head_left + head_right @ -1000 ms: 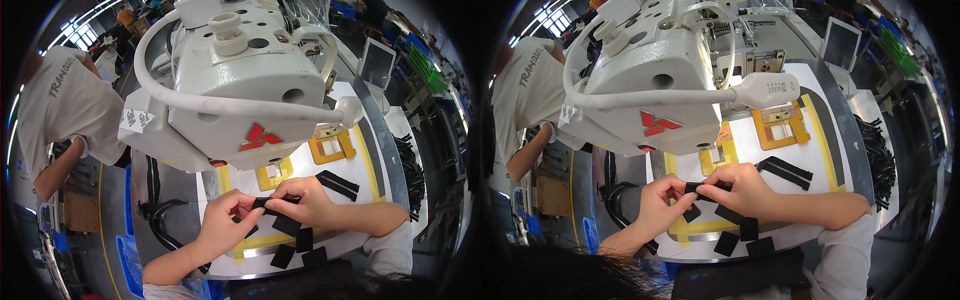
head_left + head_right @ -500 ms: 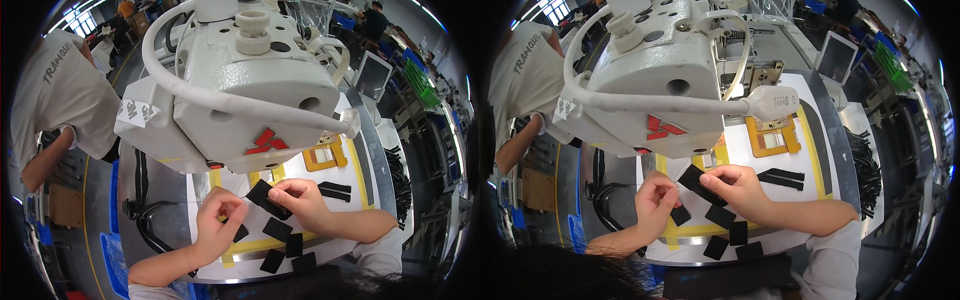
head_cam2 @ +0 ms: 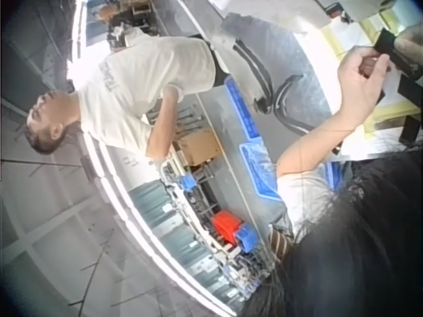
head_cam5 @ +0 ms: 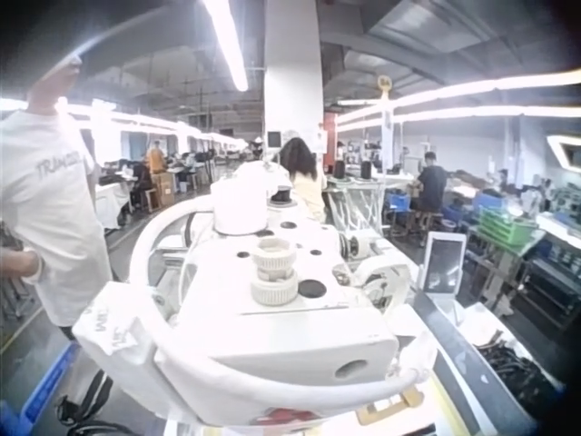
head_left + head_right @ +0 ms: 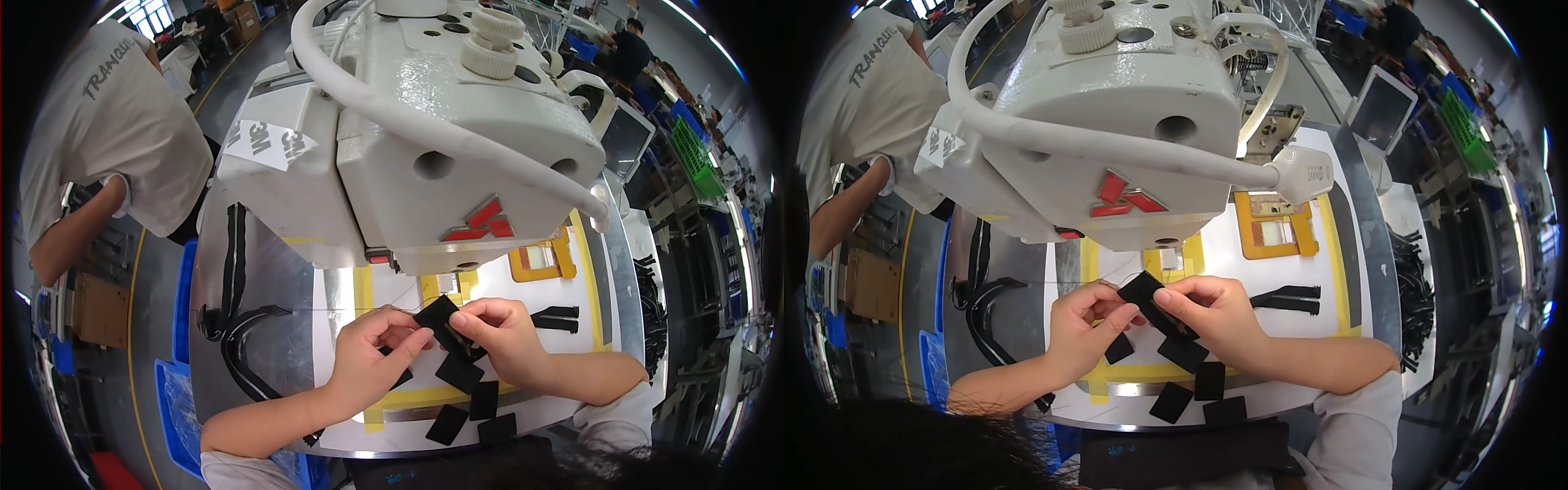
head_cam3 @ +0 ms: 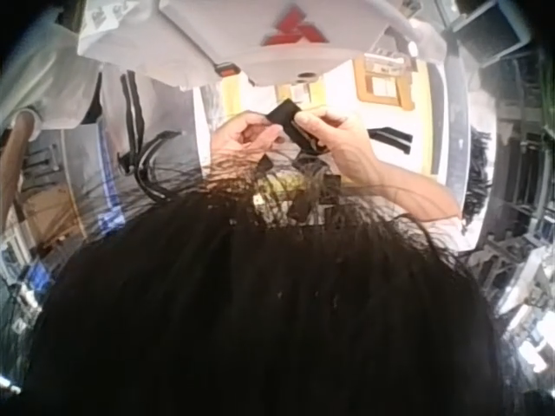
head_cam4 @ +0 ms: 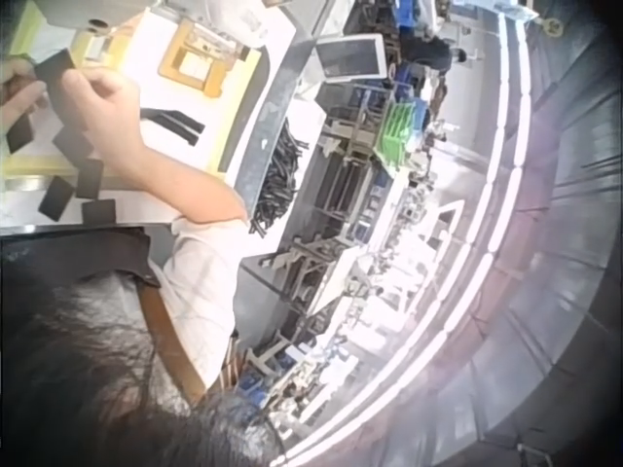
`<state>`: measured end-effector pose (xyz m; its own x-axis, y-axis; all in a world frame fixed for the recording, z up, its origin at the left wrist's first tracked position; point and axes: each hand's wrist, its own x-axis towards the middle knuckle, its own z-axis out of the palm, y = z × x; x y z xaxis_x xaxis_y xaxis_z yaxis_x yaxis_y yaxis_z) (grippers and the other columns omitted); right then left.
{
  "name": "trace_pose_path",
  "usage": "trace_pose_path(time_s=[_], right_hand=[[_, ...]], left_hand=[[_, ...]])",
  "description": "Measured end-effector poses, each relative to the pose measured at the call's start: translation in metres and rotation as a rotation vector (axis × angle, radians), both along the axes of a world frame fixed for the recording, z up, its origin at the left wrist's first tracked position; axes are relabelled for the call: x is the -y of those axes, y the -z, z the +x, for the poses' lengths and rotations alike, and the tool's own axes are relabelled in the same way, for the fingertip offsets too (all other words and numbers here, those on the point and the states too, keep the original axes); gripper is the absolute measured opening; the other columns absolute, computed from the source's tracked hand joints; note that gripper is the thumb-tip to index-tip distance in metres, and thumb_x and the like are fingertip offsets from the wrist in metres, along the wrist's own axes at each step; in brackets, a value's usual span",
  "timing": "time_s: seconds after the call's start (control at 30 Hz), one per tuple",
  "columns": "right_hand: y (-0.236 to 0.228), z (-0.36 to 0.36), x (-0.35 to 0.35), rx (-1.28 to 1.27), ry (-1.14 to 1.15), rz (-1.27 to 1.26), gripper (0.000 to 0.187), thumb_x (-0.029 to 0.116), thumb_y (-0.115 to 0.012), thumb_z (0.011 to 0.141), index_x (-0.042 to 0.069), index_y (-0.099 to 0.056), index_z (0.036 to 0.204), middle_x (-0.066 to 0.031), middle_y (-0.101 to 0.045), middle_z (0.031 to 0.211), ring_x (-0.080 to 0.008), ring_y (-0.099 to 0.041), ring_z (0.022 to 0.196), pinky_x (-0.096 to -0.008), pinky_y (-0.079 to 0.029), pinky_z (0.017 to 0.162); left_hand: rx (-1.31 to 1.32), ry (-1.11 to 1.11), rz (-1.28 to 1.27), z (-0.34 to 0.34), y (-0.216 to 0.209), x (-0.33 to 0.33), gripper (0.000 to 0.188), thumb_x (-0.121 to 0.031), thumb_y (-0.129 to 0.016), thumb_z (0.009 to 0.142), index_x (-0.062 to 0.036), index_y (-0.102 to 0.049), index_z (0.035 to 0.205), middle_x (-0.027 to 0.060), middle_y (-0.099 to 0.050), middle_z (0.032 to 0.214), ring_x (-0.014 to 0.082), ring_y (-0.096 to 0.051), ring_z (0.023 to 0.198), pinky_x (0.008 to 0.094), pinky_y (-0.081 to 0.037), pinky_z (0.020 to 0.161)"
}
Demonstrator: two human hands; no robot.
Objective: Aligning, measuring, and cutting small rectangular black reinforcement segments onto long zipper strips at a specialized machine template.
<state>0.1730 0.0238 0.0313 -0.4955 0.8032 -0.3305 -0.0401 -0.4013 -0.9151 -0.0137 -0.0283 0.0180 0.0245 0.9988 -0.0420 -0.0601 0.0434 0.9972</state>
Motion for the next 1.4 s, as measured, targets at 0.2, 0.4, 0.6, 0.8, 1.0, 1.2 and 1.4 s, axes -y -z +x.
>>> trace_pose_path(time_s=[0.2, 0.4, 0.6, 0.8, 1.0, 1.2, 1.4], right_hand=[[0.003, 0.002, -0.018, 0.136, 0.037, 1.024, 0.013, 0.005, -0.072, 0.075, 0.002, -0.066, 0.087, -0.0053, -0.062, 0.078, -0.0115, -0.059, 0.066, -0.0241, -0.048, 0.056], [0.01, 0.008, -0.025, 0.268, -0.128, 1.868, 0.034, 0.009, -0.065, 0.064, 0.001, -0.066, 0.096, -0.0062, -0.058, 0.09, -0.0129, -0.056, 0.062, -0.0236, -0.046, 0.049], [0.003, 0.007, -0.023, 0.294, -0.187, 1.832, 0.027, 0.008, -0.068, 0.069, 0.002, -0.066, 0.095, -0.0071, -0.059, 0.09, -0.0144, -0.059, 0.067, -0.0244, -0.048, 0.053], [0.001, 0.0, -0.023, 0.127, -0.084, 1.131, 0.02, 0.009, -0.068, 0.078, 0.003, -0.062, 0.095, -0.0108, -0.062, 0.091, -0.0218, -0.062, 0.077, -0.0284, -0.05, 0.066], [0.001, 0.001, -0.02, 0.133, -0.192, 0.783, 0.014, 0.008, -0.066, 0.08, 0.001, -0.063, 0.091, -0.0097, -0.062, 0.083, -0.0218, -0.061, 0.076, -0.0299, -0.049, 0.069], [0.004, 0.001, -0.018, 0.117, -0.164, 0.861, 0.009, 0.012, -0.068, 0.078, 0.007, -0.065, 0.085, -0.0059, -0.058, 0.076, -0.0219, -0.056, 0.073, -0.0326, -0.043, 0.071], [0.008, 0.0, -0.018, 0.076, -0.139, 0.831, 0.009, 0.014, -0.068, 0.078, 0.009, -0.066, 0.084, -0.0044, -0.057, 0.076, -0.0216, -0.054, 0.076, -0.0331, -0.04, 0.075]], left_hand=[[0.193, 0.11, -0.289, 0.0, -0.008, -0.001, 0.015, -0.013, -0.062, 0.087, 0.0015, -0.058, 0.09, 0.0105, -0.067, 0.09, 0.011, -0.065, 0.076, 0.0207, -0.049, 0.065], [-0.028, 0.238, -0.133, -0.001, 0.001, 0.006, 0.025, -0.018, -0.053, 0.092, 0.0021, -0.056, 0.108, 0.0091, -0.064, 0.094, 0.0178, -0.065, 0.086, 0.0264, -0.052, 0.072], [0.102, 0.21, -0.12, -0.002, 0.001, 0.004, 0.02, -0.014, -0.052, 0.092, 0.0041, -0.054, 0.1, 0.0087, -0.064, 0.091, 0.0144, -0.065, 0.086, 0.0227, -0.05, 0.069], [0.193, 0.268, -0.154, -0.005, 0.001, 0.0, 0.029, -0.017, -0.042, 0.096, 0.0024, -0.051, 0.117, 0.0105, -0.064, 0.102, 0.015, -0.062, 0.096, 0.0246, -0.049, 0.075], [0.18, 0.284, -0.184, -0.004, 0.002, -0.001, 0.026, -0.017, -0.043, 0.096, 0.0011, -0.05, 0.115, 0.0096, -0.06, 0.107, 0.0162, -0.063, 0.094, 0.0242, -0.049, 0.075], [0.117, 0.157, -0.031, -0.004, 0.007, -0.001, 0.018, -0.014, -0.052, 0.093, 0.0011, -0.051, 0.104, 0.0098, -0.06, 0.101, 0.0174, -0.064, 0.091, 0.0243, -0.051, 0.07], [0.001, 0.1, 0.061, -0.004, 0.011, -0.002, 0.02, -0.015, -0.055, 0.092, 0.0013, -0.052, 0.103, 0.0112, -0.06, 0.094, 0.0176, -0.063, 0.08, 0.0288, -0.054, 0.067]])
